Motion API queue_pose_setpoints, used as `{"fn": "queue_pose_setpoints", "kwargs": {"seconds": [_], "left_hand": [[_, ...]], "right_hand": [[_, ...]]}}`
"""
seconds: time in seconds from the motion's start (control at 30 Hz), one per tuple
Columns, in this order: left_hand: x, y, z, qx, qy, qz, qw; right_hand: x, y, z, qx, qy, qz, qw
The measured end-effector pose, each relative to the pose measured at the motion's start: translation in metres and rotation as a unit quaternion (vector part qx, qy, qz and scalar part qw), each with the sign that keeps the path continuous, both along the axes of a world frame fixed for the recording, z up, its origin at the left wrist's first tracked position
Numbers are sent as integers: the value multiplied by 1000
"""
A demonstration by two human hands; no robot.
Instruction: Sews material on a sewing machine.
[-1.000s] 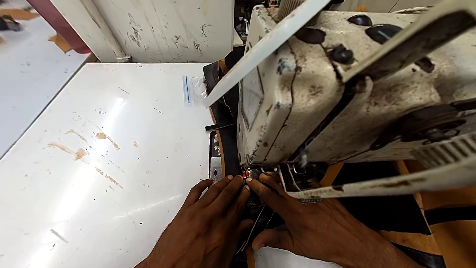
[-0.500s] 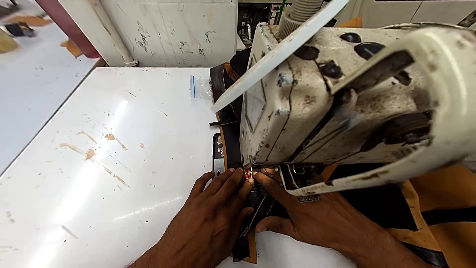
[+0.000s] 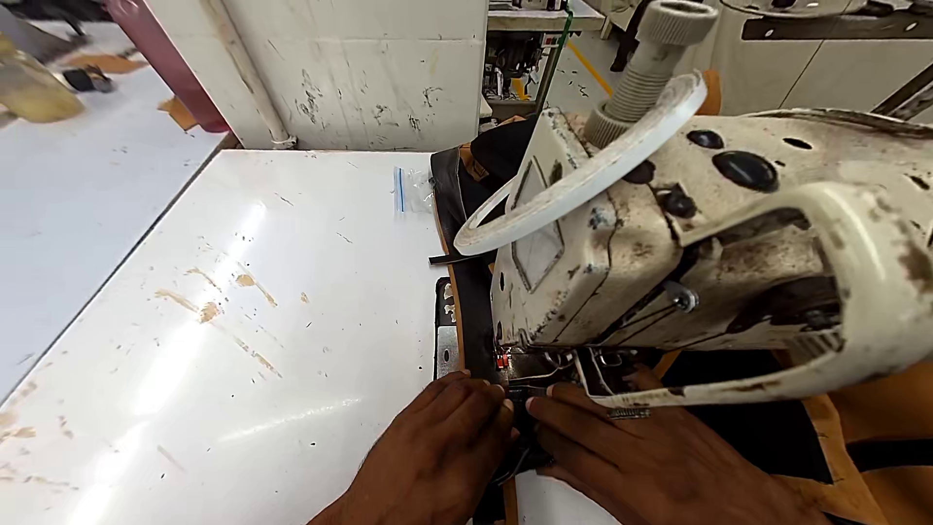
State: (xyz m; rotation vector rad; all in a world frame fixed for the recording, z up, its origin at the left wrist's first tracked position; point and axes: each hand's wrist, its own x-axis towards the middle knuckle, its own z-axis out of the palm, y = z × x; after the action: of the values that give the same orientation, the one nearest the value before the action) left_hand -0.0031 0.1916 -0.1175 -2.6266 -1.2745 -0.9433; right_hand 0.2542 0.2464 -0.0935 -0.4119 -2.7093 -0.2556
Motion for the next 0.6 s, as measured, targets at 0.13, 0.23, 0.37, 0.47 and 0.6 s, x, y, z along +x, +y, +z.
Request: {"fn": "queue_pose_setpoints", "kwargs": {"seconds": [0.13,0.23,0.37,0.47,0.6], "left_hand": [[-1,-1,-1,4,10,-1,1000],[-1,-2,0,-1,14,3,1000],[-6,-3,0,-25,0,-19,1000],[-14,-2,3,-59,16,-55,997],[-17,0,11,-82,53,-77,992]], "right_hand": [[-2,-9,2,-2,-17,17,1000],[-1,-11,2,-24,-26,14,999],[-4,-10,-4,-26,2,8,1000],[-4,-9,-7,-41,25,-2,999],[-3,-9,-6,-46,29,5,999]]}}
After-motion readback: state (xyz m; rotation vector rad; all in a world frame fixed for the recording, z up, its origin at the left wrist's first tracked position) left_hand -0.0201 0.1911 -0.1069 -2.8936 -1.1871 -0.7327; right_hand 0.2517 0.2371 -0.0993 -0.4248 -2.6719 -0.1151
